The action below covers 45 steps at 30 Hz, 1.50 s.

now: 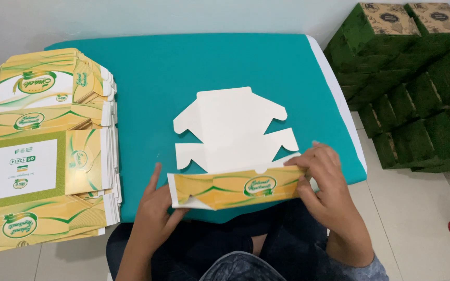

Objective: The person assembles flat cardboard boxes by folding along pre-scored lines and tucking flaps to form a rectangular container. They repeat the process for multiple boxes, placing the finished ones on the table.

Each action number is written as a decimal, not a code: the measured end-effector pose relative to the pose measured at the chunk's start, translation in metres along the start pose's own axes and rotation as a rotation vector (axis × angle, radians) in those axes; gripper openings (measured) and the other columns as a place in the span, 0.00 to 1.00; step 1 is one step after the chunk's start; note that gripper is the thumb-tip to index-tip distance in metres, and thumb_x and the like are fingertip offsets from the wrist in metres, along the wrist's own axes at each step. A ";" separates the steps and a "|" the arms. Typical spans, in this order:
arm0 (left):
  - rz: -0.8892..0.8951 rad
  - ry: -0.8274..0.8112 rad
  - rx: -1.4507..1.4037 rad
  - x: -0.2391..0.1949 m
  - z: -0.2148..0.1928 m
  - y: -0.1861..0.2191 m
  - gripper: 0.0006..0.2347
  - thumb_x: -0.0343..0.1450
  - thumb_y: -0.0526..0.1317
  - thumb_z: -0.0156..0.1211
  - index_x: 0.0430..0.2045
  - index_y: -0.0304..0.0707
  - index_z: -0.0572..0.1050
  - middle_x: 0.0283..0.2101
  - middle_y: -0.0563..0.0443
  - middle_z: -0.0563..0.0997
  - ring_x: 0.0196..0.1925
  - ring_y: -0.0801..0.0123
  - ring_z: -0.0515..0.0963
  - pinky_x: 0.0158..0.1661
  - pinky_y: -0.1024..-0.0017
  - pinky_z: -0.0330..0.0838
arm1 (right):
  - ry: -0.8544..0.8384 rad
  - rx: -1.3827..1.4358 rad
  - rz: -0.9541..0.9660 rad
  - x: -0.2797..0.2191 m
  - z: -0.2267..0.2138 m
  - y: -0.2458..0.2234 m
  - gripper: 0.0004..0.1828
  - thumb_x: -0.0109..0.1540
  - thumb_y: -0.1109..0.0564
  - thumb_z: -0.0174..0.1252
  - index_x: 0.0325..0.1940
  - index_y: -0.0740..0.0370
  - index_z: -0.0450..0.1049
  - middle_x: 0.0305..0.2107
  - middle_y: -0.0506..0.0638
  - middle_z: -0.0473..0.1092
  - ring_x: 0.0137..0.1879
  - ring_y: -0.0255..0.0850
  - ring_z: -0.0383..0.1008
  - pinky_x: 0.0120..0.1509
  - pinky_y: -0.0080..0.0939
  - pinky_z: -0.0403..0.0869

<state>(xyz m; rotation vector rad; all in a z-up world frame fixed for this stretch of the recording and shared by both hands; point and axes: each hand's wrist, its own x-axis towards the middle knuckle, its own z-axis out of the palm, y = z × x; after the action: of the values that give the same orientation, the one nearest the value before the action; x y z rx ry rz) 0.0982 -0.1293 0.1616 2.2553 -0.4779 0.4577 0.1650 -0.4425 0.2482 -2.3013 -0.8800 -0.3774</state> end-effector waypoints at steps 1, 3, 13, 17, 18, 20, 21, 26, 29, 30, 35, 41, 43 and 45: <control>-0.060 0.036 -0.026 0.001 0.004 -0.007 0.09 0.68 0.39 0.55 0.40 0.44 0.77 0.46 0.49 0.80 0.54 0.45 0.75 0.64 0.48 0.57 | 0.063 -0.192 -0.067 0.004 -0.003 -0.002 0.15 0.61 0.63 0.42 0.51 0.61 0.68 0.35 0.51 0.61 0.48 0.47 0.64 0.72 0.64 0.52; -0.205 0.080 0.007 0.015 0.011 -0.014 0.11 0.69 0.45 0.53 0.38 0.41 0.75 0.45 0.49 0.80 0.31 0.57 0.70 0.43 0.57 0.61 | 0.166 -0.330 -0.078 0.011 0.007 -0.001 0.19 0.63 0.60 0.45 0.59 0.61 0.63 0.47 0.56 0.59 0.60 0.55 0.58 0.73 0.68 0.41; -0.655 0.096 0.105 0.097 -0.007 0.010 0.27 0.72 0.54 0.47 0.61 0.35 0.56 0.46 0.27 0.75 0.46 0.40 0.77 0.38 0.46 0.73 | -0.443 -0.230 0.100 0.030 0.090 0.019 0.28 0.66 0.41 0.38 0.70 0.43 0.53 0.69 0.52 0.45 0.74 0.57 0.35 0.73 0.62 0.36; -0.300 0.317 0.554 0.077 0.028 0.000 0.34 0.68 0.47 0.60 0.62 0.21 0.53 0.60 0.25 0.60 0.63 0.35 0.61 0.57 0.41 0.56 | -0.520 -0.312 0.180 0.028 0.107 0.018 0.32 0.65 0.34 0.32 0.72 0.40 0.48 0.70 0.47 0.42 0.75 0.51 0.32 0.73 0.60 0.34; -0.196 0.203 0.531 0.069 0.035 0.008 0.27 0.70 0.46 0.55 0.60 0.28 0.58 0.60 0.31 0.63 0.65 0.40 0.59 0.60 0.43 0.51 | -0.519 -0.307 0.191 0.028 0.109 0.017 0.31 0.65 0.36 0.33 0.72 0.43 0.48 0.70 0.49 0.42 0.75 0.53 0.32 0.73 0.62 0.33; -0.098 0.087 0.503 0.051 0.055 0.015 0.21 0.72 0.45 0.49 0.58 0.35 0.63 0.60 0.38 0.65 0.67 0.44 0.58 0.62 0.45 0.46 | -0.524 -0.302 0.203 0.020 0.117 0.021 0.31 0.66 0.37 0.34 0.72 0.47 0.48 0.70 0.51 0.41 0.75 0.54 0.32 0.72 0.63 0.32; -0.041 0.014 0.513 0.041 0.067 0.012 0.23 0.72 0.49 0.46 0.60 0.37 0.61 0.63 0.43 0.62 0.69 0.49 0.55 0.63 0.50 0.46 | -0.399 -0.368 0.064 0.014 0.124 0.026 0.32 0.66 0.40 0.38 0.72 0.50 0.46 0.70 0.51 0.40 0.75 0.51 0.33 0.72 0.64 0.34; 0.041 -0.042 0.686 0.023 0.082 0.009 0.30 0.71 0.60 0.39 0.64 0.42 0.54 0.69 0.51 0.54 0.72 0.58 0.50 0.66 0.58 0.44 | -0.399 -0.238 -0.140 0.005 0.113 0.012 0.29 0.69 0.48 0.32 0.72 0.62 0.43 0.70 0.54 0.41 0.75 0.45 0.35 0.75 0.53 0.32; 0.025 -0.045 0.638 0.024 0.081 0.008 0.31 0.70 0.61 0.40 0.63 0.41 0.56 0.68 0.51 0.56 0.71 0.59 0.51 0.66 0.57 0.44 | -0.422 -0.238 -0.159 0.001 0.108 0.017 0.29 0.69 0.46 0.31 0.72 0.60 0.43 0.70 0.52 0.41 0.75 0.42 0.36 0.75 0.51 0.34; 0.036 -0.057 0.612 0.024 0.079 0.007 0.30 0.71 0.61 0.40 0.63 0.41 0.57 0.68 0.51 0.57 0.71 0.58 0.51 0.66 0.58 0.45 | -0.427 -0.256 -0.142 0.000 0.106 0.018 0.29 0.69 0.46 0.33 0.72 0.59 0.44 0.70 0.51 0.42 0.75 0.42 0.37 0.75 0.49 0.36; 0.056 -0.068 0.603 0.020 0.064 0.005 0.28 0.70 0.59 0.42 0.62 0.45 0.59 0.67 0.54 0.60 0.70 0.63 0.53 0.65 0.60 0.46 | -0.453 -0.301 -0.072 -0.009 0.092 0.025 0.30 0.68 0.47 0.34 0.73 0.56 0.42 0.70 0.48 0.40 0.75 0.39 0.35 0.74 0.49 0.34; 0.044 -0.109 0.578 0.016 0.057 0.002 0.27 0.71 0.59 0.39 0.64 0.48 0.56 0.68 0.57 0.58 0.71 0.65 0.51 0.66 0.61 0.43 | -0.403 -0.321 -0.088 -0.011 0.091 0.024 0.28 0.68 0.48 0.34 0.73 0.55 0.44 0.70 0.47 0.43 0.75 0.40 0.39 0.74 0.53 0.34; 0.038 -0.106 0.549 0.015 0.058 0.001 0.27 0.71 0.58 0.41 0.63 0.49 0.57 0.67 0.57 0.58 0.71 0.65 0.52 0.66 0.61 0.43 | -0.412 -0.292 -0.063 -0.011 0.091 0.023 0.28 0.68 0.48 0.33 0.72 0.55 0.45 0.70 0.47 0.43 0.75 0.39 0.39 0.74 0.53 0.33; 0.035 -0.110 0.536 0.017 0.057 0.003 0.27 0.71 0.58 0.40 0.64 0.48 0.56 0.67 0.57 0.58 0.71 0.65 0.51 0.66 0.61 0.42 | -0.406 -0.262 -0.049 -0.010 0.089 0.022 0.28 0.68 0.49 0.34 0.72 0.55 0.45 0.69 0.47 0.44 0.74 0.39 0.39 0.74 0.54 0.32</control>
<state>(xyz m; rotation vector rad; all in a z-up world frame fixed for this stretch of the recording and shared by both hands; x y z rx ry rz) 0.1212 -0.1768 0.1348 2.8026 -0.4942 0.5288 0.1765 -0.4019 0.1661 -2.6552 -1.1399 -0.0421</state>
